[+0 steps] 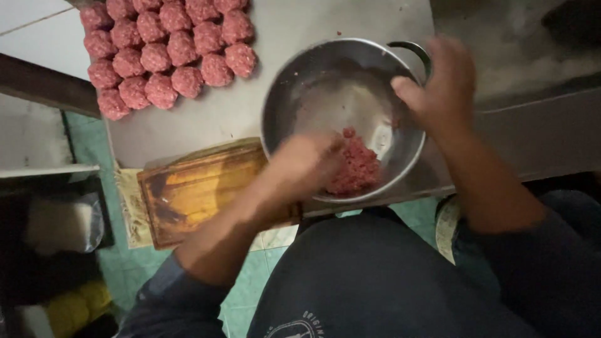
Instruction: Forming ground meat into balls and arranging them on a metal tray.
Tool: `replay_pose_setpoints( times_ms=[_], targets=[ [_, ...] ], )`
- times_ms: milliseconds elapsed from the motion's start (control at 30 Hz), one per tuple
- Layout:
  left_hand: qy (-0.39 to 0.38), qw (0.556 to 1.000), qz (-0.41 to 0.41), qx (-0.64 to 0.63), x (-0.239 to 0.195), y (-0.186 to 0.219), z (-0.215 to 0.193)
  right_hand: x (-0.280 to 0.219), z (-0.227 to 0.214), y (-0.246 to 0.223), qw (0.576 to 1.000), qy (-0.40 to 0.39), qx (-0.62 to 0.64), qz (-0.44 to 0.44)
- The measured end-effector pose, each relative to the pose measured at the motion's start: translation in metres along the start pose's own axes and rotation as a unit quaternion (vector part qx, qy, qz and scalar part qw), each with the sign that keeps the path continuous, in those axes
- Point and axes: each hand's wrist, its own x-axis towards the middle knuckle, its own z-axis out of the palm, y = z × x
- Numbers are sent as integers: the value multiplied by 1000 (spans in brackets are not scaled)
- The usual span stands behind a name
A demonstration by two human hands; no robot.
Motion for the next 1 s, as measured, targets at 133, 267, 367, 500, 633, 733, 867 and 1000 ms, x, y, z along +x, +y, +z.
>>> replay_pose_setpoints(
  times_ms=[133,267,367,500,633,733,867,1000],
  targets=[
    [-131,973,-114,154,13,7,63,21,31,21,930,-113,233,261],
    [-141,964,-122,188,27,24,81,7,80,56,877,-68,423,216],
    [-143,966,-128,171,37,17,96,10,72,39,916,-43,341,207],
    [-117,983,-110,90,49,25,93,16,71,36,908,-58,353,219],
    [-153,973,-102,-142,65,-13,95,23,65,33,923,-91,290,237],
    [-140,921,-47,-360,61,-14,73,24,62,45,958,-90,222,156],
    [-106,815,31,-569,49,-1,45,18,25,21,980,98,162,-56],
    [110,710,146,-680,48,31,38,14,-19,-38,562,-237,785,109]
  ],
)
